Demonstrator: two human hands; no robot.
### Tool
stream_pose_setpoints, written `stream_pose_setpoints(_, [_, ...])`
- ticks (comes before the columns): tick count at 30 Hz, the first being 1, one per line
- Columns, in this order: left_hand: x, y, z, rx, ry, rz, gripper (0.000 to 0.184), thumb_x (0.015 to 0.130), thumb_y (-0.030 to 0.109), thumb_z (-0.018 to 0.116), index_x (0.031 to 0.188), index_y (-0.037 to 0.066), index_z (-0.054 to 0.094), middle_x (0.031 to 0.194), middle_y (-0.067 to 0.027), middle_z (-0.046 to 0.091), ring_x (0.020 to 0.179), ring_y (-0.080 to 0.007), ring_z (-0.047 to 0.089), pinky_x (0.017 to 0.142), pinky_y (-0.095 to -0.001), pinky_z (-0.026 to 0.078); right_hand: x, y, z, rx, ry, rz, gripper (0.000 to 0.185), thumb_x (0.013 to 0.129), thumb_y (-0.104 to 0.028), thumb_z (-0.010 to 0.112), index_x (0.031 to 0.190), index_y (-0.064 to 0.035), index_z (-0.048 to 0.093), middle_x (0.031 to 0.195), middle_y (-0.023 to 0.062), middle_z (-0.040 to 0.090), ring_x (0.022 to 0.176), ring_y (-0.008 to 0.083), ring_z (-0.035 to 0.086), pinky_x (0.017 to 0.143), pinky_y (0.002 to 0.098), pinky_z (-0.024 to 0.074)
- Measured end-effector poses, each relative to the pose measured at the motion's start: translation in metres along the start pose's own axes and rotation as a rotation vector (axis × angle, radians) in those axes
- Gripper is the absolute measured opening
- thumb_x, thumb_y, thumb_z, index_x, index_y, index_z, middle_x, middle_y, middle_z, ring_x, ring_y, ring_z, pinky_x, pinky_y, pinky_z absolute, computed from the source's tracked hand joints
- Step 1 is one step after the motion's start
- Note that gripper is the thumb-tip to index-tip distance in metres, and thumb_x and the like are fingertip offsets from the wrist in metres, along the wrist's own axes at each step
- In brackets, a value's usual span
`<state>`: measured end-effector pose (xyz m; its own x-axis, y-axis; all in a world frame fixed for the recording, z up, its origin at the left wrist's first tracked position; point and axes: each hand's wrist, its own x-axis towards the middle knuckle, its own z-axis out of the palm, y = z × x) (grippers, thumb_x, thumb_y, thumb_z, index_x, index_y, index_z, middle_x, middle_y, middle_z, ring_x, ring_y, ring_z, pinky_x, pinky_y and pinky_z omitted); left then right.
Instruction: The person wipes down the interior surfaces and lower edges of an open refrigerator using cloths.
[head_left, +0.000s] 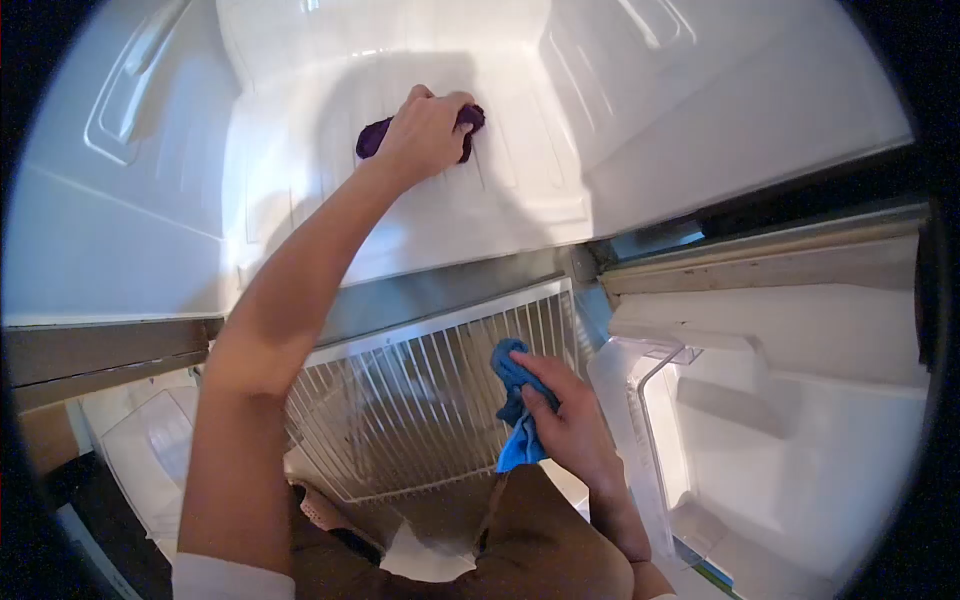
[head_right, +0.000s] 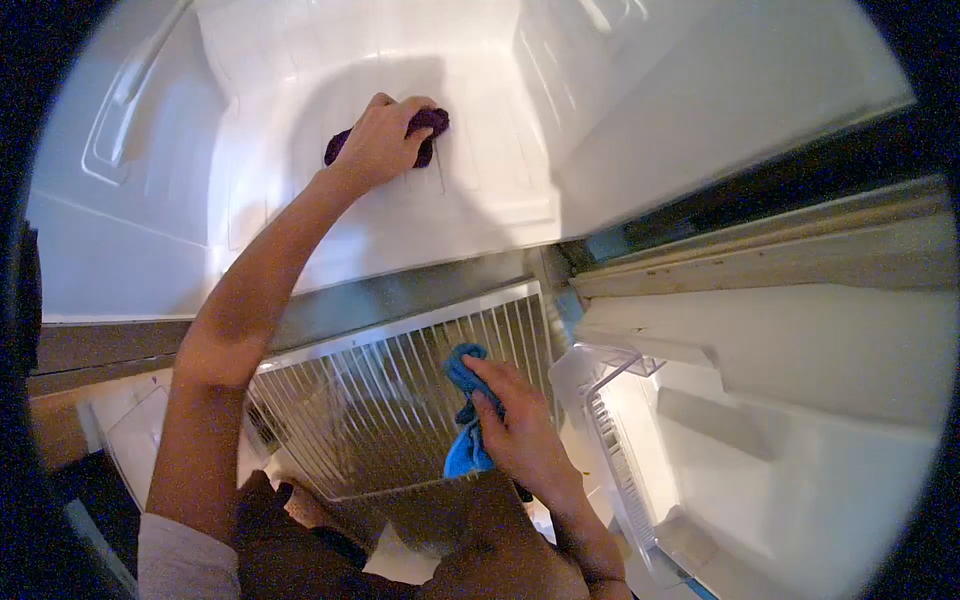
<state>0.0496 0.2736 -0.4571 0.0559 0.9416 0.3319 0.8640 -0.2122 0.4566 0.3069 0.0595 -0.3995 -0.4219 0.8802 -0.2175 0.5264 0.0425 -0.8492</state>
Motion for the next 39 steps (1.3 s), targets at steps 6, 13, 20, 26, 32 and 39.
stream_pose_setpoints(6, [-0.083, 0.060, -0.030, -0.448, -0.484, 0.027, 0.022, 0.084, 0.014, 0.064, 0.105, 0.007, 0.064, 0.094, -0.0137, 0.066, 0.091, -0.0269, 0.062, 0.087, -0.0367, 0.047, -0.001, 0.020, -0.004, -0.015, -0.056, -0.023, 0.036, 0.088, -0.001, 0.054, 0.123, -0.0058, 0.056, 0.112, 0.0170, 0.059, 0.099, 0.0294, 0.061, 0.085, 0.0352, 0.0480])
stream_pose_setpoints(13, [0.033, 0.026, -0.001, -0.351, 0.197, 0.034, 0.033, 0.088, 0.027, 0.063, 0.116, 0.009, 0.059, 0.120, -0.0144, 0.059, 0.117, -0.0277, 0.052, 0.100, -0.0408, 0.039, -0.001, 0.025, 0.007, 0.146, -0.342, -0.011, 0.041, 0.088, -0.003, 0.054, 0.129, -0.0076, 0.051, 0.116, 0.0181, 0.055, 0.103, 0.0332, 0.056, 0.089, 0.0365, 0.0452])
stream_pose_setpoints(20, [0.010, 0.019, 0.045, 0.111, 0.102, 0.170, 0.041, 0.085, 0.028, 0.062, 0.123, 0.012, 0.056, 0.136, -0.0173, 0.044, 0.131, -0.0358, 0.035, 0.109, -0.0506, 0.025, 0.000, 0.034, 0.005, 0.086, -0.253, -0.071, 0.041, 0.089, -0.006, 0.052, 0.130, -0.0067, 0.049, 0.116, 0.0201, 0.054, 0.106, 0.0363, 0.054, 0.093, 0.0392, 0.0426])
stream_pose_setpoints(26, [-0.086, 0.087, 0.013, -0.415, -0.309, 0.257, 0.029, 0.080, 0.005, 0.061, 0.110, 0.006, 0.058, 0.101, -0.0133, 0.062, 0.098, -0.0304, 0.059, 0.090, -0.0399, 0.045, 0.002, 0.036, 0.007, 0.033, -0.364, -0.042, 0.043, 0.088, -0.007, 0.052, 0.131, -0.0066, 0.048, 0.118, 0.0206, 0.054, 0.109, 0.0374, 0.053, 0.095, 0.0408, 0.0417])
stream_pose_setpoints(32, [-0.026, 0.069, 0.002, -0.823, 0.150, -0.277, 0.030, 0.087, 0.014, 0.062, 0.114, 0.003, 0.059, 0.096, -0.0124, 0.066, 0.090, -0.0186, 0.062, 0.084, -0.0328, 0.049, -0.001, 0.037, 0.013, 0.076, -0.399, -0.146, 0.045, 0.088, -0.006, 0.053, 0.132, -0.0064, 0.047, 0.115, 0.0202, 0.054, 0.105, 0.0366, 0.054, 0.093, 0.0403, 0.0428])
stream_pose_setpoints(39, [0.087, 0.018, 0.064, 0.014, 0.161, -0.072, 0.048, 0.077, 0.018, 0.060, 0.124, 0.012, 0.055, 0.098, -0.0140, 0.068, 0.091, -0.0341, 0.060, 0.082, -0.0422, 0.051, 0.002, 0.036, 0.010, 0.095, -0.520, -0.061, 0.044, 0.089, -0.008, 0.052, 0.133, -0.0060, 0.046, 0.116, 0.0196, 0.054, 0.109, 0.0357, 0.053, 0.095, 0.0402, 0.0419])
